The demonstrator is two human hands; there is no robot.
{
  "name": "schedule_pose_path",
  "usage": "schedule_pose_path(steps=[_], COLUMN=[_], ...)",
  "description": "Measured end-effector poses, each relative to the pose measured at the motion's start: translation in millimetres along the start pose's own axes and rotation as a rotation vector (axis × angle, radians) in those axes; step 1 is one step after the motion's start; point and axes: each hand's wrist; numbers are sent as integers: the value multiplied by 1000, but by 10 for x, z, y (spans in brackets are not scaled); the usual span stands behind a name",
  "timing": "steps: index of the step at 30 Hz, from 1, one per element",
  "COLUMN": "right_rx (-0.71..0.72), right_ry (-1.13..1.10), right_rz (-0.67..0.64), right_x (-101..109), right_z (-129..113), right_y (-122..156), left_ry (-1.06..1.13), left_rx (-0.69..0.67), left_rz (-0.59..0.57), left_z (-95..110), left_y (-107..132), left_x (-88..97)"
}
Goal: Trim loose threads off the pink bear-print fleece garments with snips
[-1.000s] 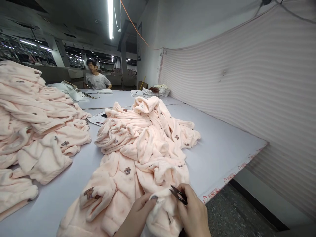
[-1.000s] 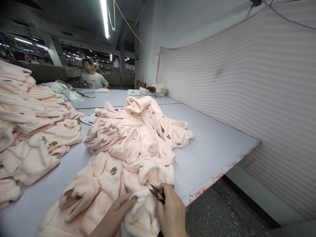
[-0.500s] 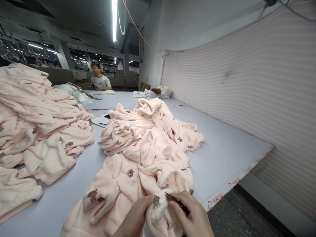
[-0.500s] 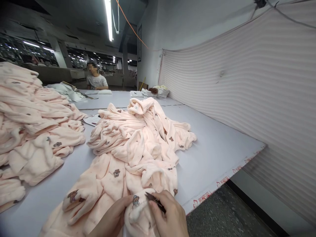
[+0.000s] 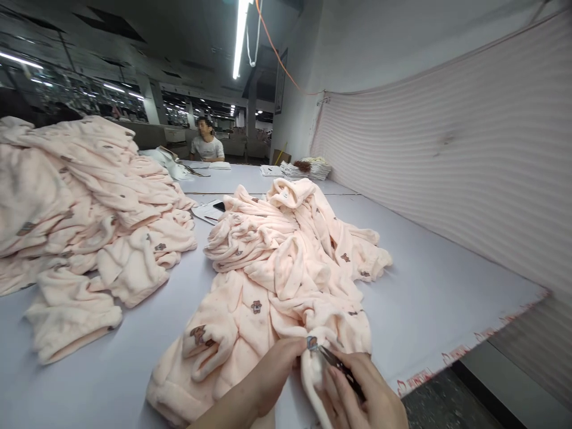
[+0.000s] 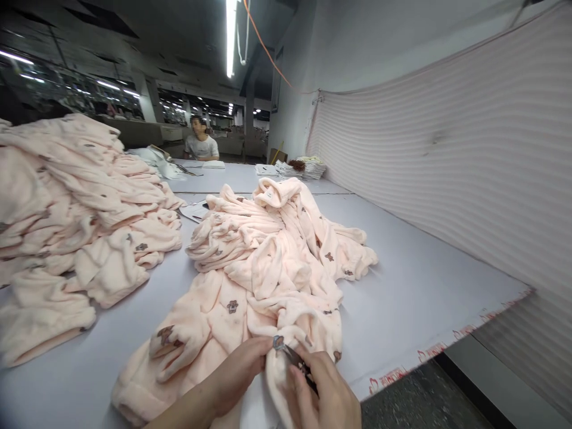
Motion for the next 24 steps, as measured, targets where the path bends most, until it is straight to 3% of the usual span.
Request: schedule_pose_path(steps=[4, 6, 8, 10, 12, 14, 16, 18, 21, 24], right_rx=[-93, -157, -207, -179, -75, 9, 11, -109, -466, -755], right_ry=[-327, -416, -431, -385, -302, -238, -277, -432, -781, -1121], right_rz=[-19, -68, -106, -133, -172, -190, -150, -91, -99, -129], right_x=[-354, -575, -783, -968, -1121, -1212, -1212, -1120, -919, -825], right_z=[-106, -139, -169, -225, -304, -365, -365, -308, -230, -259], right_y=[44, 92, 155, 224, 275, 275, 206, 89, -73, -124], left_ry=[-63, -102, -182, -242, -167, -112, -261, -571, -972, -1091], left_rx=[22, 20, -22, -106, -172, -192, -179, -169, -114, -85], left_rz=[42, 102, 245, 456, 591, 626, 609, 582, 523, 473], left_z=[3, 87, 202, 312, 388, 421, 411, 366, 255, 138], left_y=[-38, 89, 288, 500, 678, 803, 879, 915, 889, 759], left_x=[101, 248, 471, 726, 949, 1092, 1139, 1104, 951, 745])
Point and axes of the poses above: each hand's wrist, its own y-axis away from the middle knuckle, its own x-axis out of the back of the hand, z = x × y, and after that the axes turned 3 degrees about z, right-handed
